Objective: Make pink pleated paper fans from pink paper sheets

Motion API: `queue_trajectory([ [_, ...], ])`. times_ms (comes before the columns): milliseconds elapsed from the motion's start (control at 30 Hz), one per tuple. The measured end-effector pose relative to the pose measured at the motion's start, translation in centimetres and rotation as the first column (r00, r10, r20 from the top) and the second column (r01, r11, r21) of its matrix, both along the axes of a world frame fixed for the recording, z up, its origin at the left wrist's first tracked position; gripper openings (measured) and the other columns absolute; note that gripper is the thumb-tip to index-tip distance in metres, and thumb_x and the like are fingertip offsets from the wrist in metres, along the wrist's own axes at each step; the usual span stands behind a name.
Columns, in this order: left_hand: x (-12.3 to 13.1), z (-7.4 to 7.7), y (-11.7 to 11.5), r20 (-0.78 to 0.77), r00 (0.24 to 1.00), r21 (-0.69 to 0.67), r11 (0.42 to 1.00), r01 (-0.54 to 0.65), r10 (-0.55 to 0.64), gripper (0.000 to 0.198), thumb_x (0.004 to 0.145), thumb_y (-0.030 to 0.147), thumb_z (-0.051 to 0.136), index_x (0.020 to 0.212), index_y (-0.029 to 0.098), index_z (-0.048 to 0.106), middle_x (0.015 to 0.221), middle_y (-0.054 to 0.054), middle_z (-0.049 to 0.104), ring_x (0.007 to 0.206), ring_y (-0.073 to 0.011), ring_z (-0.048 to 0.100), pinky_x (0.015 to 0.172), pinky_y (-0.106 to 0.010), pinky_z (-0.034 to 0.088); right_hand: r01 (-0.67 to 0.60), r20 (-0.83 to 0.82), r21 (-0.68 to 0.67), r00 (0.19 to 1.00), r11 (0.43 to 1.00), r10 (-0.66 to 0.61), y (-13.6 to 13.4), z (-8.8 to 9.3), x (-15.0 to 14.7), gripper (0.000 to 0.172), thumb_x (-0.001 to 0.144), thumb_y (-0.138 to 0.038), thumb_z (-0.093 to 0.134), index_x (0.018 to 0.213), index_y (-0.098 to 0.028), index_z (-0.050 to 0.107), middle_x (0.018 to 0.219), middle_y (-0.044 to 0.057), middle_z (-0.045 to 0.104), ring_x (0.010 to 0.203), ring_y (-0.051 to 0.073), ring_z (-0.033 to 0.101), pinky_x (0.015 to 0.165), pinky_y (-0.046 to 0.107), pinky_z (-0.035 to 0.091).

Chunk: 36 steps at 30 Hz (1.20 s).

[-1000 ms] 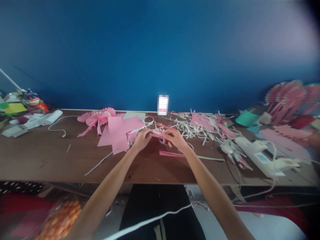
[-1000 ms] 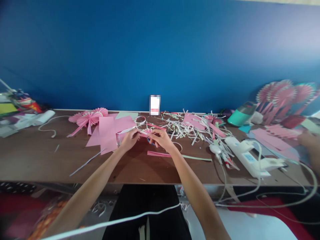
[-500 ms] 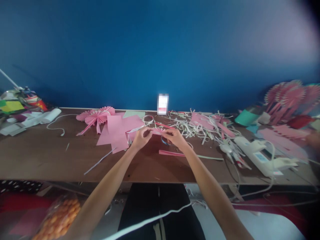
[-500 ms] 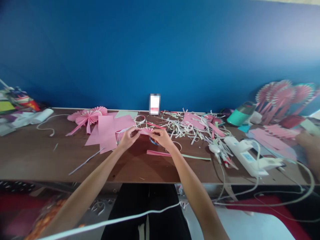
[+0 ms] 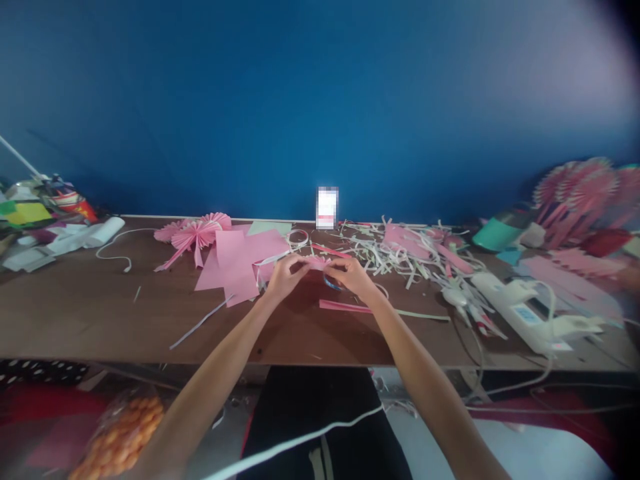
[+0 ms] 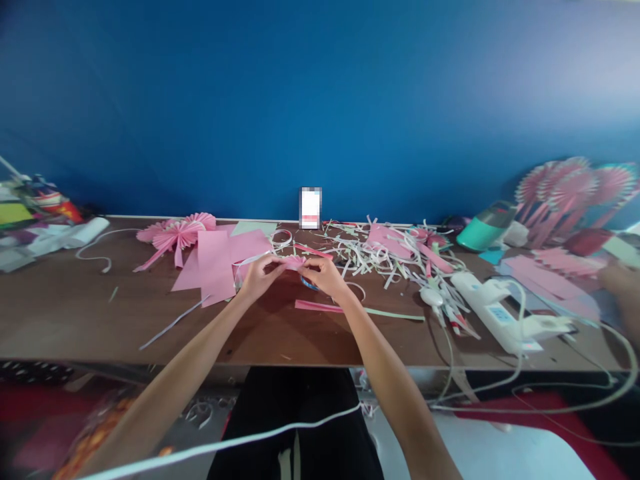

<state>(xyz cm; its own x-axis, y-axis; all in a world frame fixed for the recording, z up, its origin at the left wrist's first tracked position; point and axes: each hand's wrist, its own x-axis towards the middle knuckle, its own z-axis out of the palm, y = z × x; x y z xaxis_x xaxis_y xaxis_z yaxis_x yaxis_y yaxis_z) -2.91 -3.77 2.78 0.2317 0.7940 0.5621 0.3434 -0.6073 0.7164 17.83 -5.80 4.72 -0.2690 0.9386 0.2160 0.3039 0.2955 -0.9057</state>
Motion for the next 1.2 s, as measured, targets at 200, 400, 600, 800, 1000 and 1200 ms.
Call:
queue_trajectory([
  [200,0.0,0.0,-0.1,-0.005,1.0,0.0,1.0,0.0,0.0,0.02,0.086,0.037,0.059,0.089,0.02,0.068,0.09,-0.004,0.07,0.087,-0.0188,0.064,0.081,-0.032,0.05,0.011,0.035,0.047,0.999,0.999,-0.013,0.1,0.0,-0.1,0.029,0.082,-0.043,0.06,0.073,-0.017,0.068,0.052,-0.003,0.051,0.049,0.01,0.043,0.053,0.024,0.034],
  [400,-0.1,-0.1,0.0,0.003,1.0,-0.028,1.0,0.009,-0.008,0.021,0.086,0.038,0.059,0.09,0.02,0.067,0.091,-0.004,0.069,0.086,-0.0182,0.064,0.081,-0.031,0.05,0.015,0.063,0.072,0.998,0.997,-0.019,0.0,0.1,-0.2,0.025,0.083,-0.038,0.059,0.075,-0.016,0.068,0.058,-0.001,0.057,0.056,0.013,0.049,0.058,0.024,0.037],
  [600,0.0,0.2,-0.1,-0.019,1.0,-0.029,0.999,-0.021,0.021,0.022,0.088,0.039,0.055,0.09,0.02,0.066,0.093,-0.004,0.069,0.089,-0.0188,0.064,0.083,-0.032,0.05,0.055,0.077,0.067,0.995,0.996,-0.06,0.2,-0.3,-0.2,0.028,0.082,-0.041,0.058,0.077,-0.015,0.068,0.055,-0.001,0.056,0.053,0.012,0.049,0.054,0.024,0.036],
  [800,-0.1,0.0,-0.2,-0.025,0.999,0.021,0.999,-0.041,0.042,0.023,0.09,0.037,0.052,0.099,0.02,0.064,0.094,-0.004,0.068,0.089,-0.0177,0.064,0.083,-0.031,0.05,0.086,0.11,-0.039,0.991,0.996,-0.081,0.2,-0.4,0.0,0.035,0.082,-0.047,0.057,0.085,-0.014,0.071,0.041,-0.004,0.048,0.039,0.01,0.041,0.044,0.023,0.029],
  [1000,0.1,-0.8,0.3,-0.041,0.997,0.044,0.997,-0.069,0.071,0.026,0.091,0.038,0.051,0.107,0.021,0.063,0.103,-0.006,0.068,0.092,-0.0182,0.063,0.083,-0.032,0.05,0.096,0.121,-0.057,0.989,0.994,-0.088,0.0,-0.2,0.1,0.034,0.085,-0.043,0.055,0.092,-0.015,0.072,0.038,-0.004,0.047,0.037,0.011,0.044,0.044,0.023,0.033],
  [1200,0.0,-0.9,0.6,-0.042,0.988,0.104,0.985,-0.141,0.146,0.025,0.093,0.036,0.048,0.099,0.02,0.067,0.097,-0.007,0.068,0.089,-0.0189,0.063,0.08,-0.032,0.05,0.165,0.205,0.042,0.964,0.985,-0.17,0.3,-0.2,0.3,0.032,0.083,-0.04,0.059,0.099,-0.016,0.073,0.057,0.002,0.064,0.05,0.016,0.057,0.052,0.025,0.042],
])
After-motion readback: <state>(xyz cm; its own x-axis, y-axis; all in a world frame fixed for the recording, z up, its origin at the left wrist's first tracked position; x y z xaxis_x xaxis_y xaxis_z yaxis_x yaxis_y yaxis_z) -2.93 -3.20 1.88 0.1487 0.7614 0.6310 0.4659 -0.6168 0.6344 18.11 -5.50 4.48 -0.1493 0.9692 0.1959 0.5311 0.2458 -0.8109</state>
